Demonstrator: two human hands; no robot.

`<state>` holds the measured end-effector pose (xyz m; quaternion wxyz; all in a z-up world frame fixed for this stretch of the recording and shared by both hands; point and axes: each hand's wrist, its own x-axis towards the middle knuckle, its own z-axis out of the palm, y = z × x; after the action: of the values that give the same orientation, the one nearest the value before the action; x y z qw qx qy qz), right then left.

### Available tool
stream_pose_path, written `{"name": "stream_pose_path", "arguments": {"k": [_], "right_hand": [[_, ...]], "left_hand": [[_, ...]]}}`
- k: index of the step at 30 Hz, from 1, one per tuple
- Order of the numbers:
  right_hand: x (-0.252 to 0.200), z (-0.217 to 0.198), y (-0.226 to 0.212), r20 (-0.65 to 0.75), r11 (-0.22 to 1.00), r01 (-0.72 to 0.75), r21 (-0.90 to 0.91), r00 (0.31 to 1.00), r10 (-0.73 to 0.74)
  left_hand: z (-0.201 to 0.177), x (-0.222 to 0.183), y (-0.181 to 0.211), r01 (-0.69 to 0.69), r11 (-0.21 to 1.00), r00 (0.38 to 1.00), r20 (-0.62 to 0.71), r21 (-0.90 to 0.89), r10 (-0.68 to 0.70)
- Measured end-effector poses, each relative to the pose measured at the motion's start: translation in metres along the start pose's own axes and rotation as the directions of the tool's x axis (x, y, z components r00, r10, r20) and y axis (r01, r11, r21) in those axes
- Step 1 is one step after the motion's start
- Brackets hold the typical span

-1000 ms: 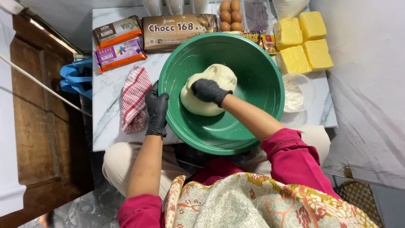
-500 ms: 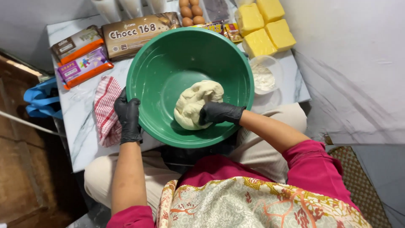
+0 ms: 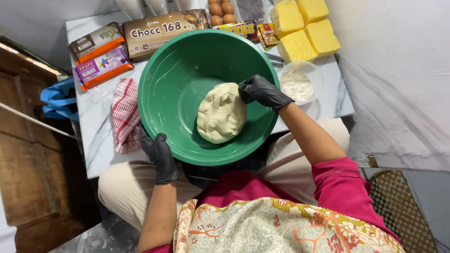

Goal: A person wearing black gloves is kneading a large ball of dough in a green plastic bowl on a marble countertop.

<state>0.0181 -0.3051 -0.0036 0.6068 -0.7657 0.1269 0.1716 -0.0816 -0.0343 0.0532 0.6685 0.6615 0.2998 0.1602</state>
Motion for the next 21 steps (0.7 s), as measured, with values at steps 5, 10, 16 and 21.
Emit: {"name": "stream_pose_path", "arguments": {"k": [5, 10, 16, 21], "right_hand": [[0.067, 0.061, 0.006, 0.006, 0.739, 0.167, -0.652, 0.977, -0.215], [0.043, 0.157, 0.02, 0.118, 0.329, 0.357, -0.874, 0.813, -0.57], [-0.012, 0.149, 0.032, 0.332, 0.095, 0.555, -0.826, 0.616, -0.715], [0.034, 0.11, 0.058, 0.407, 0.011, 0.538, -0.843, 0.65, -0.641]], "left_hand": [[0.009, 0.012, -0.002, 0.131, 0.982, 0.989, -0.086, 0.138, -0.12], [0.009, 0.024, 0.002, 0.188, 0.974, 0.98, -0.092, 0.124, -0.178], [0.002, 0.06, -0.087, 0.262, 0.952, 0.962, -0.122, 0.158, -0.244], [0.005, 0.02, 0.004, 0.207, 0.971, 0.977, -0.071, 0.117, -0.2]]}}
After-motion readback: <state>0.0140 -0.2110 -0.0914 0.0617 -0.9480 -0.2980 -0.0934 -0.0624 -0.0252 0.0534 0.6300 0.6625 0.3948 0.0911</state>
